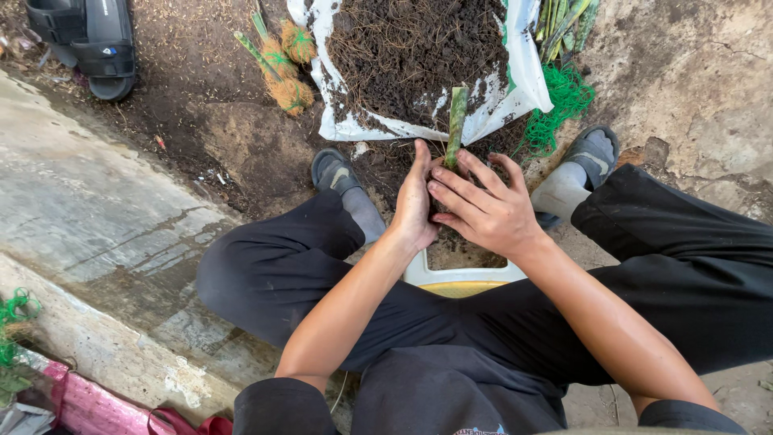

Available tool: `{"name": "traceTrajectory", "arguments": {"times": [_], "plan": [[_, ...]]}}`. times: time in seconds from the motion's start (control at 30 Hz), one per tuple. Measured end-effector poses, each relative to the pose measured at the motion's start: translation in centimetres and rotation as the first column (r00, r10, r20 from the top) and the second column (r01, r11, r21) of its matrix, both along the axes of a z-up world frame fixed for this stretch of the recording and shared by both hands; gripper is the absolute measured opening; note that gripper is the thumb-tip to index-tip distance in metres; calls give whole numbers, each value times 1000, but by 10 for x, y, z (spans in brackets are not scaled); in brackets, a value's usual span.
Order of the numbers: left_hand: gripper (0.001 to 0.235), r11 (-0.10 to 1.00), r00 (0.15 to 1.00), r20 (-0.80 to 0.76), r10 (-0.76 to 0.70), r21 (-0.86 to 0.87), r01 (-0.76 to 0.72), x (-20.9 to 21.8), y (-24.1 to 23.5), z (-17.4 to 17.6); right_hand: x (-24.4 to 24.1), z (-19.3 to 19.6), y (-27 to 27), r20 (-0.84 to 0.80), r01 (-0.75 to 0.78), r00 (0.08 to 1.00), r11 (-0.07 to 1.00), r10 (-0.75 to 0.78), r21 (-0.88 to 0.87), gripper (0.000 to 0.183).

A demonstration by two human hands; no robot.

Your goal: The person sits on a small stool and packs soil around a green plant cutting held in the left hand. They repeatedly add soil from a white sack and press it firmly around the base of the cutting with both hands.

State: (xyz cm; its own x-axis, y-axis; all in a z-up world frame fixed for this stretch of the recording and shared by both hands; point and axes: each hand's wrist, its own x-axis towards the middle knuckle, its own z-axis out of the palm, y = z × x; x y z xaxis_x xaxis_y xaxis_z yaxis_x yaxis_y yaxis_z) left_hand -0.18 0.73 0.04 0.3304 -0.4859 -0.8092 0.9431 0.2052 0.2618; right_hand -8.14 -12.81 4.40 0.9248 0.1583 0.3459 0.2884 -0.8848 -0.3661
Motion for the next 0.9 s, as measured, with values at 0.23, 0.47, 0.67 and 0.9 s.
{"name": "traceTrajectory", "arguments": {"times": [0.23,0.47,0.67,0.9], "plan": [[52,999,996,81,39,26,-41,-2,1,-10,0,-6,7,50,30,998,999,-29,-14,40],[79,995,858,513,-6,-79,54,-2,-4,11,-3,-8,7,-235,264,964,507,-122,820,61],[96,799,-38,812,-582,580,159,-39,-18,28,-2,-35,5,-556,479,821,-688,131,545,57],[90,722,-198,728,-657,683,114,-39,-16,29,-20,-62,-10,-589,433,808,-711,34,553,33]]}}
